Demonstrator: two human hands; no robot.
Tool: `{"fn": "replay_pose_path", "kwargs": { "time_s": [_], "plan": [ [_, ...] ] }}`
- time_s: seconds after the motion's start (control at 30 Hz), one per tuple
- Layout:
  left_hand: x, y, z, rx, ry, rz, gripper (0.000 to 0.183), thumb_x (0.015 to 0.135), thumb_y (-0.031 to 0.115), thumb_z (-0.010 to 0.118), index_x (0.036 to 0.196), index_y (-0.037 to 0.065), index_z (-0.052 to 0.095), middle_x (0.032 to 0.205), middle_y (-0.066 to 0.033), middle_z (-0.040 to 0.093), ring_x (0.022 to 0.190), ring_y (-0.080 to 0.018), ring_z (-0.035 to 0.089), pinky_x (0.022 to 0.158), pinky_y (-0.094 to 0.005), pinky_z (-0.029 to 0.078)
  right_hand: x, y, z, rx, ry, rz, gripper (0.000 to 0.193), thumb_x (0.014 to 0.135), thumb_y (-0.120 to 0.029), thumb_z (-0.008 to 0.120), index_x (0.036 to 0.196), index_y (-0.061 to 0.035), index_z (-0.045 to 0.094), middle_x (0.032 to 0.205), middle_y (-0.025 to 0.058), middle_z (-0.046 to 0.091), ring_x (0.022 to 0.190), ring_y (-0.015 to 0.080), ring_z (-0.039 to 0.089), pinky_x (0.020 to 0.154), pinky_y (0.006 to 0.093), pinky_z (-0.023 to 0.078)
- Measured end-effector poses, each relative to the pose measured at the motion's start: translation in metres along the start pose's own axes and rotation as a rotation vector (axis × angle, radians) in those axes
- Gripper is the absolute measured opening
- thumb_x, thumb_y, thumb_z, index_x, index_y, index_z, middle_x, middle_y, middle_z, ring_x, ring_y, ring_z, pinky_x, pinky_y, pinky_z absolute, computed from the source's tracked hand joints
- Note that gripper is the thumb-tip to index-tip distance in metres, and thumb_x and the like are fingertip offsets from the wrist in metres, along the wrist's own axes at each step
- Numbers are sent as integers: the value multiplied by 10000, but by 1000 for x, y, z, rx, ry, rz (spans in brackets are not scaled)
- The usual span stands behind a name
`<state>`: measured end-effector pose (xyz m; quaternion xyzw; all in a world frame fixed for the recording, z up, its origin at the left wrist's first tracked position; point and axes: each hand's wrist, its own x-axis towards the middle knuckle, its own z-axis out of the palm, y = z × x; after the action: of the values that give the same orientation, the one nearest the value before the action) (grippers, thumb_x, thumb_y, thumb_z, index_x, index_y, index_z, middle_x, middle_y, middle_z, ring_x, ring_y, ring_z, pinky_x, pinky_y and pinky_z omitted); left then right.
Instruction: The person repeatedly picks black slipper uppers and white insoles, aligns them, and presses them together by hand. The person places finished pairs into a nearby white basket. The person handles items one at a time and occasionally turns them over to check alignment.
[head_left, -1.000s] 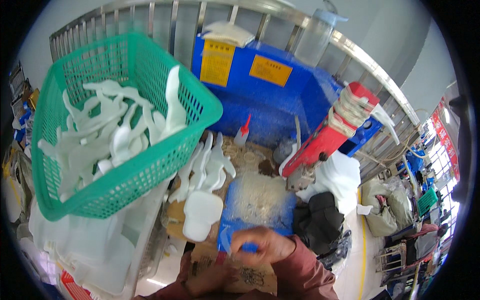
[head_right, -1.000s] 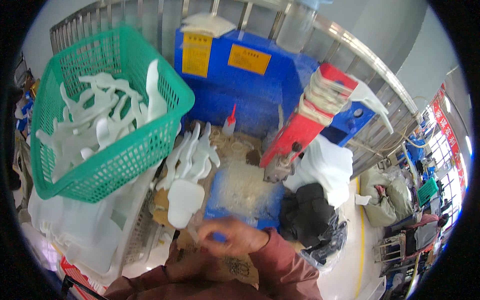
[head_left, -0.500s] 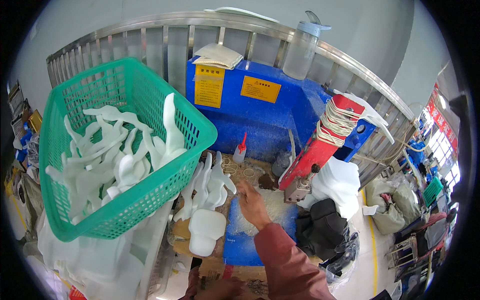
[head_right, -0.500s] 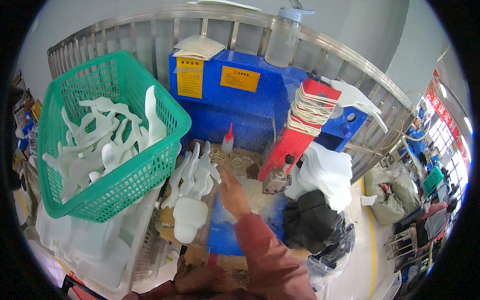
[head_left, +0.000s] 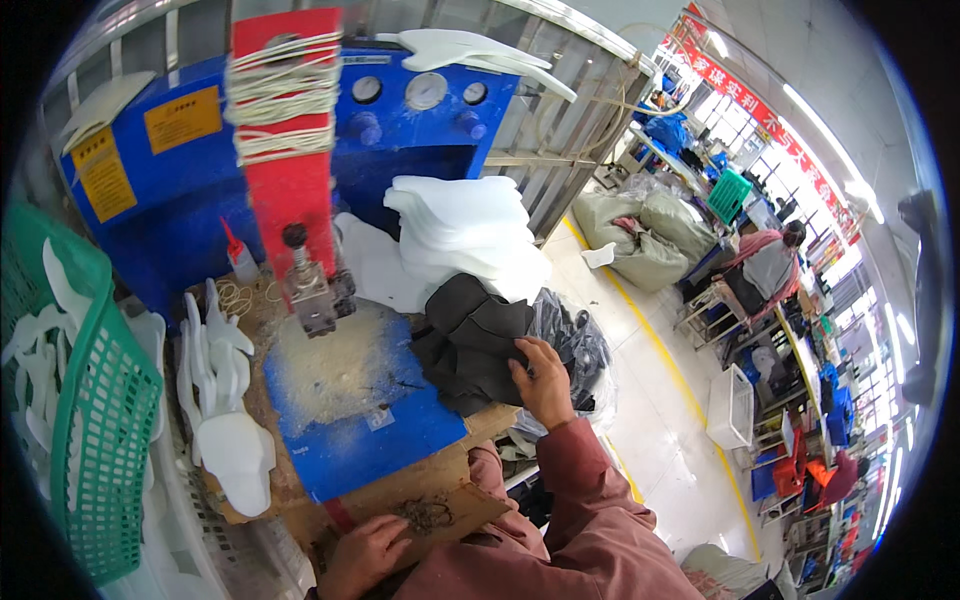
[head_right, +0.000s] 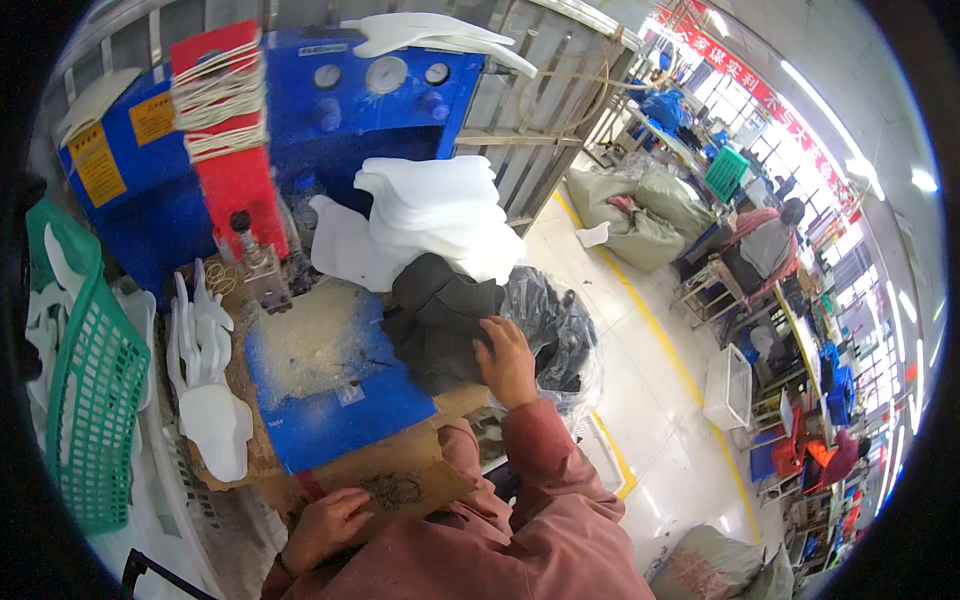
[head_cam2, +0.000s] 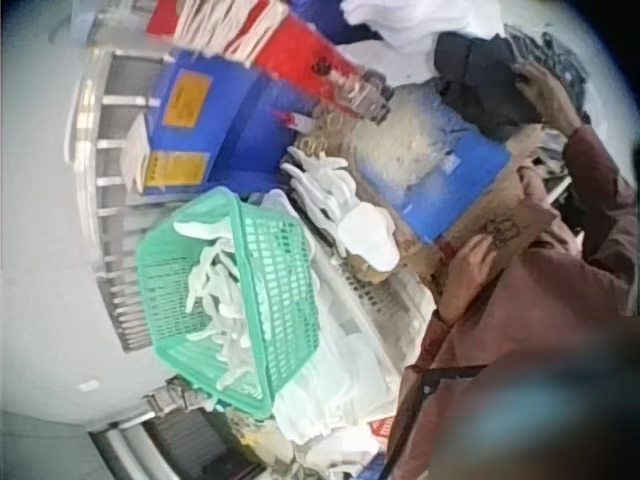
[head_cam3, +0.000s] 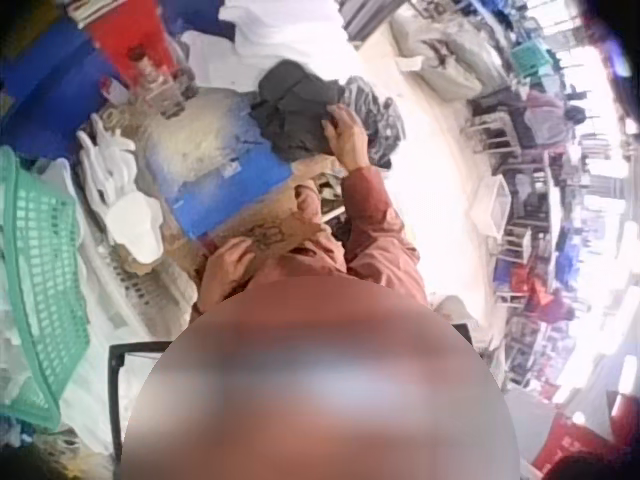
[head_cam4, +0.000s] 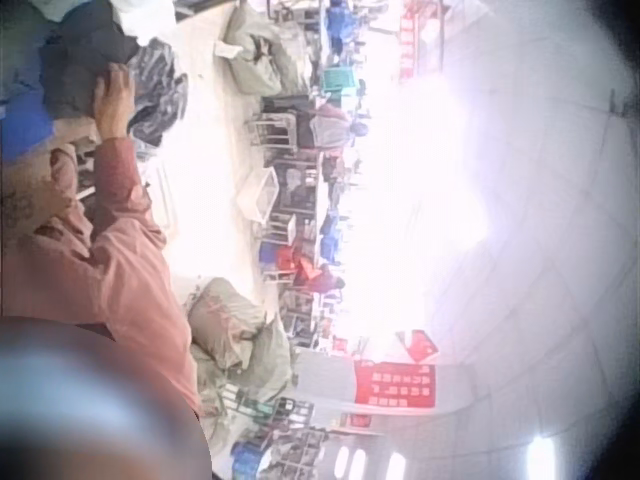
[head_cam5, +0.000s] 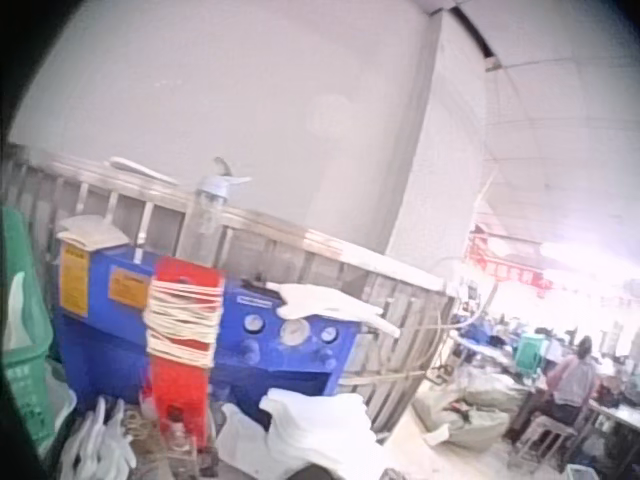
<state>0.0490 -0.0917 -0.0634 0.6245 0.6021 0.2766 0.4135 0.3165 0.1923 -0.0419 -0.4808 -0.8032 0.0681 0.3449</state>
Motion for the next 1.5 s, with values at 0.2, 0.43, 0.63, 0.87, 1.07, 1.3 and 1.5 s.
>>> {"fn": "replay_pose_path", "kwargs": {
  "time_s": [0.2,0.43,0.63,0.87,1.07,1.3,1.5],
  "plan": [
    [16,25,1,85,-40,14,335,955,211,715,1242,38,709,1256,-156,695,1104,-362,686,923,-418,571,-8,14,28,-215,-27,-106,792,810,-168,799,1521,-75,461,1501,205,471,1380,424,466,1147,507,391],
    [7,41,-10,178,8,19,355,955,215,715,1229,-9,701,1253,-174,691,1113,-354,682,942,-422,558,-1,59,56,-193,-221,20,613,806,-113,764,1390,-90,578,1190,132,614,1184,367,583,995,465,467],
    [4,45,-32,133,77,52,350,938,172,741,1213,-41,700,1234,-185,691,1135,-355,666,971,-412,545,13,55,28,-165,92,-243,226,835,-107,754,1060,-95,754,1109,91,633,1112,334,610,965,450,484],
    [6,53,-46,173,92,30,334,923,140,759,1204,-33,705,1239,-169,694,1106,-348,683,919,-402,565,25,32,-9,-96,153,-237,154,899,-103,704,1049,-68,712,1062,88,658,1029,276,657,891,415,511],
    [16,63,-54,101,185,100,355,921,124,750,1238,-24,689,1282,-184,679,1167,-342,663,952,-414,552,2,3,-33,1346,-127,469,322,996,-107,638,1304,-14,636,1288,116,675,1155,236,665,988,376,524],
    [58,99,-43,141,457,430,676,869,211,839,1432,-22,546,1447,-228,577,1327,-395,581,1105,-427,477,-74,-56,34,1853,-262,583,436,1053,-271,605,1419,-34,579,1374,86,631,1274,244,598,1080,378,492],
    [74,98,-31,29,342,207,869,855,324,856,1511,-53,428,1439,-268,553,1329,-412,562,1086,-437,479,-92,-101,30,1790,-527,558,422,1046,-334,619,1355,-46,622,1222,59,683,1101,205,666,934,357,553]
  ]
}}
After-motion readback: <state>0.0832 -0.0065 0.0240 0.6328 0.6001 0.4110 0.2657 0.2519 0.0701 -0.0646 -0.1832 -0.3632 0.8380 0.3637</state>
